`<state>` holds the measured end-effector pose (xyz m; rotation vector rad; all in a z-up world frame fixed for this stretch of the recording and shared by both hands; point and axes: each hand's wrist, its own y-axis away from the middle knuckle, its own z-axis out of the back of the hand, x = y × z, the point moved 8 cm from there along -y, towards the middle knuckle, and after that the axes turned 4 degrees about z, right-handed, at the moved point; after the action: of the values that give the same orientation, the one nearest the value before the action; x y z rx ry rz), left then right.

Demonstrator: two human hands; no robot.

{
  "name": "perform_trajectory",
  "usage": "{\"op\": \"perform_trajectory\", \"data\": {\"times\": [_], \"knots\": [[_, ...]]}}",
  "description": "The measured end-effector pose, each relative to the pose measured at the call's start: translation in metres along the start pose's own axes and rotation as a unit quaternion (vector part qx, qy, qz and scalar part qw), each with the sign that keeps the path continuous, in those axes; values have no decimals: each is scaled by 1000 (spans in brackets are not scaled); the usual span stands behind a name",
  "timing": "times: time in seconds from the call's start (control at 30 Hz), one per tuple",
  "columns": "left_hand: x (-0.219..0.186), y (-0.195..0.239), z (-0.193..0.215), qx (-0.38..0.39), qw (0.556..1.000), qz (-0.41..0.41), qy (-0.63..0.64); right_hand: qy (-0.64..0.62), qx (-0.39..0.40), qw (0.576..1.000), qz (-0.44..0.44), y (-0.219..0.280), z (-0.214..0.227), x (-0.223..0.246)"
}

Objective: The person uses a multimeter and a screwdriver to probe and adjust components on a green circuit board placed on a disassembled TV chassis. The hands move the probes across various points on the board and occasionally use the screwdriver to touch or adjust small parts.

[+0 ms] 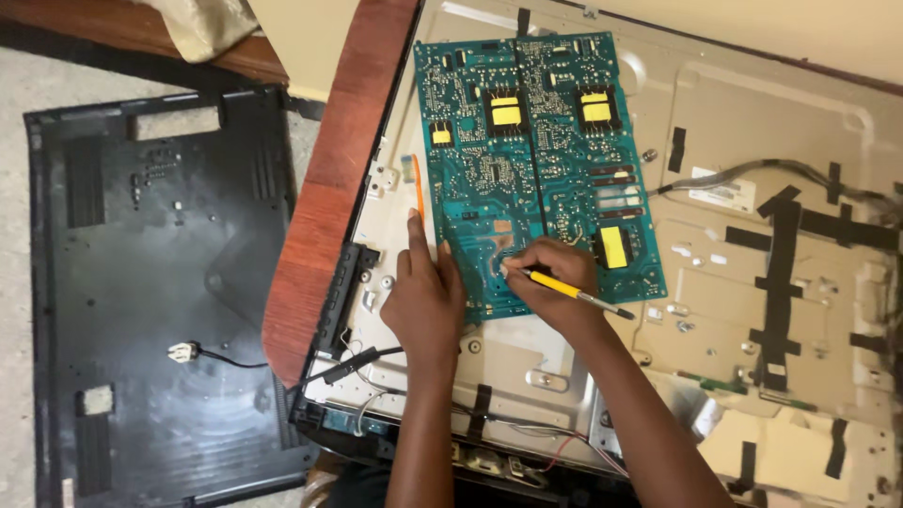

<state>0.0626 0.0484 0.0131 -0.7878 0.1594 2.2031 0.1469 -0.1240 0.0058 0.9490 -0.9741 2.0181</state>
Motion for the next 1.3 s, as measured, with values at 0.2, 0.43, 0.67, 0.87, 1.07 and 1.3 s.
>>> {"op": "perform_trajectory", "data": {"times": [0.2, 0.43, 0.67, 0.87, 1.07, 1.3], "knots": [[1, 0, 1, 0, 1000, -1, 9, 10, -12, 1000, -15, 1, 1, -3], [2, 4, 3, -7, 1000, -8, 24, 21, -12, 1000, 14, 2, -1, 6], [4, 2, 0, -3, 1000, 1, 29, 33, -1, 999, 29, -3, -2, 10], [3, 1, 0, 5, 1000, 3, 16, 24, -5, 999, 38, -2, -1, 14], [-2, 0, 4, -15, 999, -10, 29, 25, -16, 999, 24, -6, 0, 9], [0, 2, 0, -13, 999, -17, 39, 39, -4, 999, 30, -3, 0, 3]]}}
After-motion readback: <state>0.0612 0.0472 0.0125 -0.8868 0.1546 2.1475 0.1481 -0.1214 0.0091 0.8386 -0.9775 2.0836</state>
